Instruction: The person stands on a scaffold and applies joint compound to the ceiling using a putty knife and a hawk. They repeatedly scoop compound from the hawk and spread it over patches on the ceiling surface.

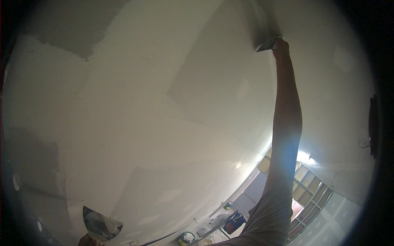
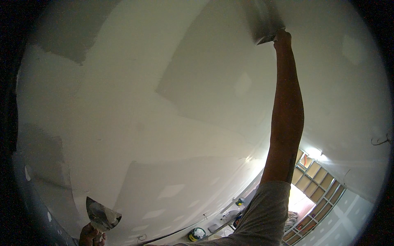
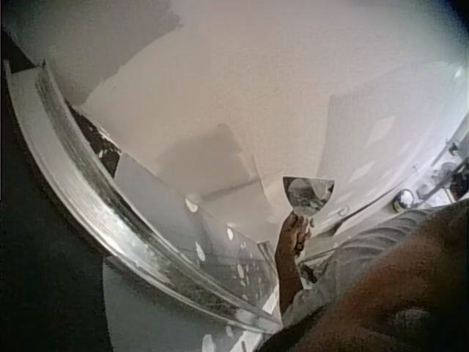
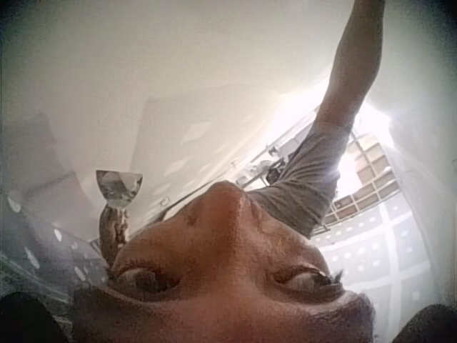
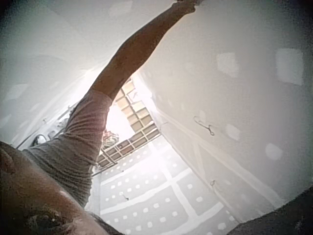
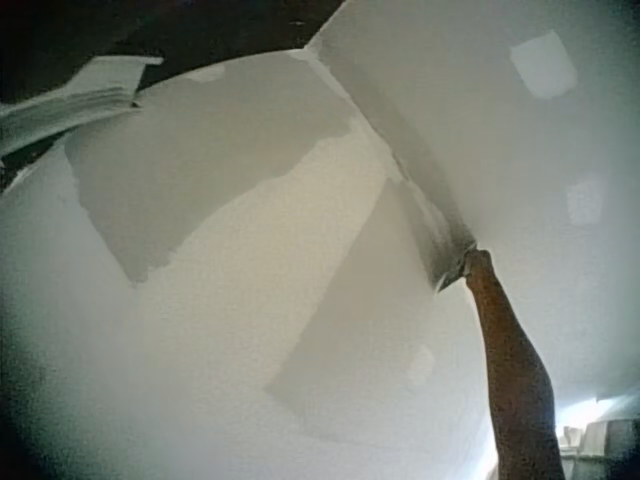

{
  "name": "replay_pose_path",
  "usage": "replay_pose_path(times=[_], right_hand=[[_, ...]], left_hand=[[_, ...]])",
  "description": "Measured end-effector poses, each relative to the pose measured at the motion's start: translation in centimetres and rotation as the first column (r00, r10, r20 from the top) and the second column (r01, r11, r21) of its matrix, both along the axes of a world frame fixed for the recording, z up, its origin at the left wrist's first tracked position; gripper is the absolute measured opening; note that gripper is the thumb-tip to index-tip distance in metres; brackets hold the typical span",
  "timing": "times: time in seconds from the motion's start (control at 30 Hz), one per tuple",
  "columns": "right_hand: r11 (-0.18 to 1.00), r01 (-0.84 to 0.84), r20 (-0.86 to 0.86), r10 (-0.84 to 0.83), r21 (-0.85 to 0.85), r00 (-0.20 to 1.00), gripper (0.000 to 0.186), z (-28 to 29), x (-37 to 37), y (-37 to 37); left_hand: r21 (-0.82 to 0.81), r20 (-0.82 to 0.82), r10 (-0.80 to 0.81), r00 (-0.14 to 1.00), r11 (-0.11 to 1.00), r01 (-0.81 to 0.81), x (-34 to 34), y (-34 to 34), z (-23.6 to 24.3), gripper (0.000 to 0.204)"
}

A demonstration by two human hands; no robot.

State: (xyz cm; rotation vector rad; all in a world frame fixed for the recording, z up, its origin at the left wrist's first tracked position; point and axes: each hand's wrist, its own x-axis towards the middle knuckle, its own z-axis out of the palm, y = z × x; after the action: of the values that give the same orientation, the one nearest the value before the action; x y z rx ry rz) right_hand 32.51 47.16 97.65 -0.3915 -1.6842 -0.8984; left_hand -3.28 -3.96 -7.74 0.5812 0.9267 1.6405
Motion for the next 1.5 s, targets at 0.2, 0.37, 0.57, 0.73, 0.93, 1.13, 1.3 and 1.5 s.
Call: replay_pose_path(times=[0.2, 0.37, 0.57, 0.73, 0.93, 1.13, 1.3, 1.5], right_hand=[[0.876, -0.39, -0.165, 0.356, -0.285, 0.92, 0.051, -8.0, -12.4, -2.1], [0.825, -0.469, -0.222, 0.417, -0.316, 0.882, 0.057, -9.7, -14.0, -6.7], [0.801, -0.496, -0.244, 0.435, -0.335, 0.867, 0.065, -10.1, -16.3, -10.3], [0.569, -0.733, -0.38, 0.627, -0.374, 0.68, 0.042, -14.9, -22.1, -14.6], [0.592, -0.706, -0.385, 0.592, -0.389, 0.708, 0.041, -14.8, -22.6, -15.9], [0.474, -0.811, -0.382, 0.719, -0.343, 0.581, 0.044, -19.1, -23.3, -17.8], [0.985, -0.052, 0.014, 0.055, -0.162, 0.998, 0.035, -15.9, -11.4, -12.0], [0.527, 0.805, -0.065, -0.825, 0.271, 0.562, 0.027, -19.8, -11.1, -8.5]], left_hand=[[-0.08, 0.096, 0.095, 0.991, 0.993, -0.088, 1.9, -0.1, 0.6, 0.033], [0.016, 0.077, 0.075, 0.994, 0.997, -0.076, 1.3, 1.3, -1.7, 0.028], [-0.03, 0.092, 0.016, 0.996, 0.999, -0.014, 0.4, 1.0, -0.2, 0.027], [-0.027, 0.114, 0.063, 0.992, 0.998, -0.061, 1.2, 0.7, -1.0, 0.029], [0.028, 0.101, 0.075, 0.992, 0.997, -0.078, 1.2, 1.4, -3.3, 0.029], [-0.032, 0.096, 0.101, 0.99, 0.995, -0.098, 1.1, 0.6, -1.3, 0.026], [0.007, 0.098, 0.042, 0.994, 0.999, -0.043, 0.1, 0.9, -2.4, 0.028], [0.067, 0.104, 0.057, 0.993, 0.996, -0.064, 0.6, 0.7, -2.9, 0.03]])
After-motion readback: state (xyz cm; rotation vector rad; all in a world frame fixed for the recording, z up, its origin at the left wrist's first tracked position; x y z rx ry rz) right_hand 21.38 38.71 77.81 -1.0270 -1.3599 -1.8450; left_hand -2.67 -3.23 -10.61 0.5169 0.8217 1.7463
